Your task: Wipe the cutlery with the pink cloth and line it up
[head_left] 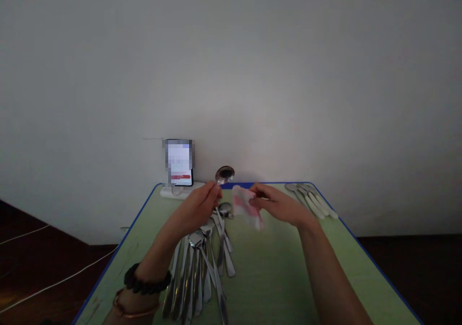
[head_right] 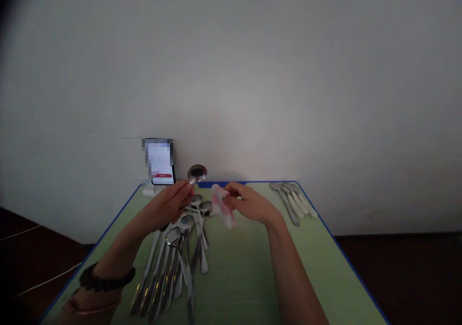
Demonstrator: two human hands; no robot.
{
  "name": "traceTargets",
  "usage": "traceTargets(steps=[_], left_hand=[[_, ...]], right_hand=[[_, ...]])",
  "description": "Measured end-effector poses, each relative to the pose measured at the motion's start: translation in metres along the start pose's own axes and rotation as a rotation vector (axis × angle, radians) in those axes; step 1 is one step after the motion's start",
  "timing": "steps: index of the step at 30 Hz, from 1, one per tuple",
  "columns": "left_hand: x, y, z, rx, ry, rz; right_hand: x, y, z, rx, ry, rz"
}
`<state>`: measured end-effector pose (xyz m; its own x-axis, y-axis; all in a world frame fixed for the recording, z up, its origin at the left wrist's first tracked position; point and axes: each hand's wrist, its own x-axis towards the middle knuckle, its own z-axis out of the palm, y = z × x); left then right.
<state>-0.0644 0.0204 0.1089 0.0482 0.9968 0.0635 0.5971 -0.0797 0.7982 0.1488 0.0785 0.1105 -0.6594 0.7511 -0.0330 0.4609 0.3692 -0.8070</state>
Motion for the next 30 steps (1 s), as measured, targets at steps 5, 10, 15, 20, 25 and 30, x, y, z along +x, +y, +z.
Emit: traceTargets(steps=[5,10,15,20,25,30], left_hand=[[-0.004,0.002,-0.003,-0.069,-0.003,0.093],[-0.012,0.014,-0.010,0.014,-0.041,0.110],[-0.018,0.022,-0.015,0.159,-0.121,0.128],[-0.020,0.028,-0.015,0.222,-0.181,0.141],[-0.022,0.031,-0.016,0.348,-0.136,0.163],[-0.024,0.032,-0.014,0.474,-0.121,0.179]], right_hand=[[-0.017,-0.026,-0.009,0.568,0.075,-0.035],[-0.008,-0.023,-0.002,0.896,0.217,0.039],[-0.006,-0.022,-0.005,0.944,0.336,-0.029],[-0.012,-0.029,-0.001,0.778,0.142,-0.167],[-0.009,-0.033,0.007,0.607,0.162,-0.117],[-0.001,-0.036,0.018,0.622,0.191,-0.079]])
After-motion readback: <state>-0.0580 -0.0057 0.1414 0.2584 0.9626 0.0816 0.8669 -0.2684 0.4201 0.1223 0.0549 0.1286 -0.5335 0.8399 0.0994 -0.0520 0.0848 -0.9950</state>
